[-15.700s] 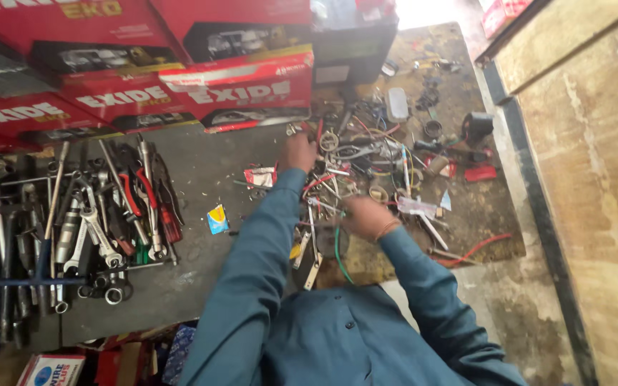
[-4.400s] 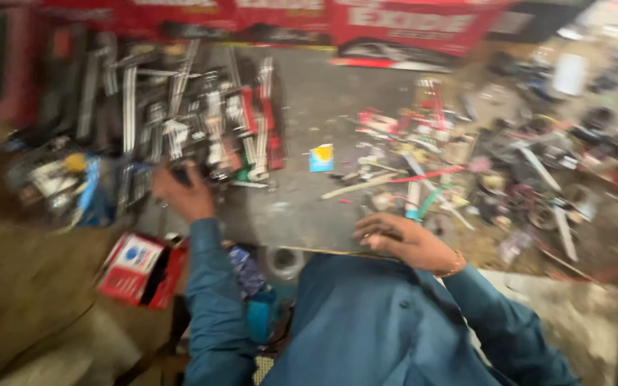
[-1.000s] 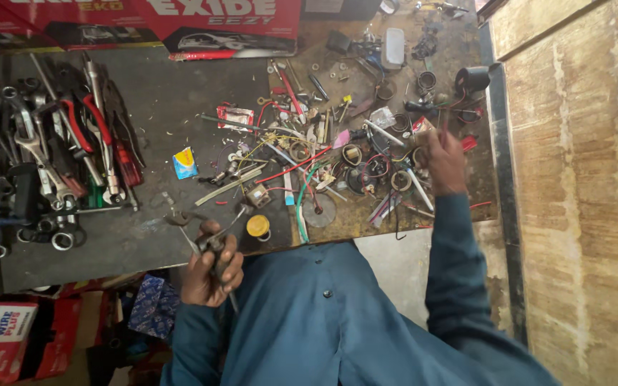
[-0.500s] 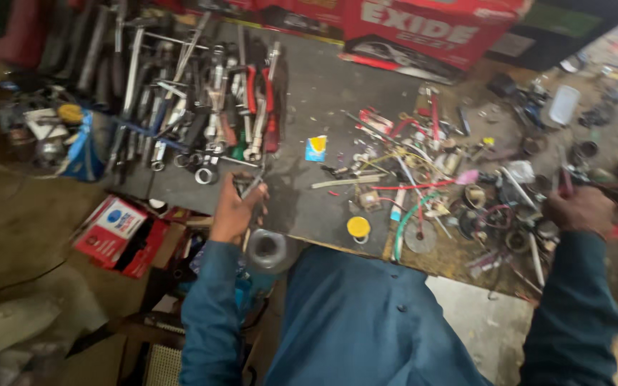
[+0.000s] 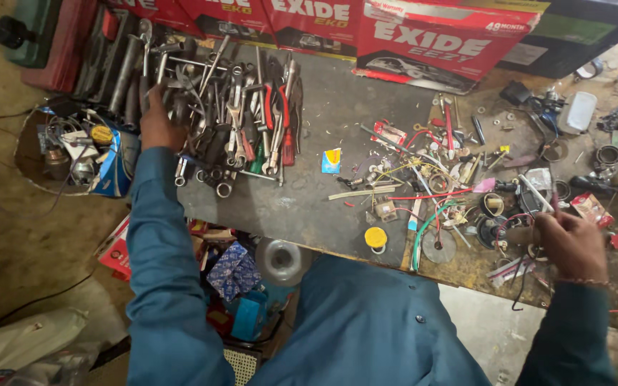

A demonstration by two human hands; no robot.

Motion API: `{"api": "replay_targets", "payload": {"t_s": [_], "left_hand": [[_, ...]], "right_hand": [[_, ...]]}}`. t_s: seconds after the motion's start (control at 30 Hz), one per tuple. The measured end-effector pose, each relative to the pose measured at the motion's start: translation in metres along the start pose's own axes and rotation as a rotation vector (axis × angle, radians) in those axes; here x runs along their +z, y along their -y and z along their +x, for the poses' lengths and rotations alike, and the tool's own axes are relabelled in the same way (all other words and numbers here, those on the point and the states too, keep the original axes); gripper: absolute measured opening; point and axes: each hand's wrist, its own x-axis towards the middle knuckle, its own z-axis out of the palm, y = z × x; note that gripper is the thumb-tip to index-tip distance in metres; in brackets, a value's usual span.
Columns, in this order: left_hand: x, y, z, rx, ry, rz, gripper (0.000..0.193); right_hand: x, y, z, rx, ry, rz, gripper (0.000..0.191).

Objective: The person stands at a cluttered workbench and sorts through a pile of small metal parts, wires, and fasteners, picking up individual pieces, moving them aside, and gathering them into groups on the bench. They occasionally pick up and set down hand tools such as screwdrivers and pliers while working through the pile.

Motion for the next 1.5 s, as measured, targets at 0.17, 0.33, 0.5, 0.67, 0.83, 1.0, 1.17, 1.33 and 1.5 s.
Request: {"api": "replay_targets", "payload": {"t_s": [0.17, 0.33, 0.5, 0.67, 0.83, 1.0, 1.17, 1.33, 1.5], "left_hand": [[0.018, 0.023, -0.022, -0.071, -0.003, 0.077, 0.058], [0.018, 0.032, -0.038, -0.177, -0.076, 0.379, 0.038], [0.029, 0.019, -0.045, -0.345, -0.178, 0.311, 0.024], [0.033, 0.010, -0.040, -0.328, -0.100, 0.384, 0.028], [0.018, 0.027, -0.024, -0.269, -0.132, 0.332, 0.032], [0.044, 0.023, -0.035, -0.136, -0.309, 0.155, 0.053], [0.090, 0.010, -0.031, -0.118, 0.065, 0.423, 0.083], [0.098, -0.014, -0.054, -0.120, -0.155, 0.296, 0.073], [0.135, -0.140, -0.122, -0.204, -0.260, -0.133, 0.050]], "right_hand": [[0.046, 0.053, -0.039, 0.122, 0.483, 1.044, 0.037], [0.164, 0.168, -0.075, 0.208, 0.756, 0.969, 0.033], [0.287, 0.343, -0.098, -0.046, 1.105, 0.993, 0.024], [0.317, 0.494, -0.124, -0.170, 1.375, 1.215, 0.073], [0.285, 0.449, -0.170, -0.365, 1.504, 0.751, 0.073], [0.200, 0.305, -0.149, -0.353, 1.432, 0.517, 0.052], [0.110, 0.166, -0.145, -0.146, 1.121, 0.801, 0.053], [0.061, 0.063, -0.138, 0.085, 0.500, 1.002, 0.046], [0.006, -0.005, -0.076, 0.083, -0.144, 0.882, 0.031]]}}
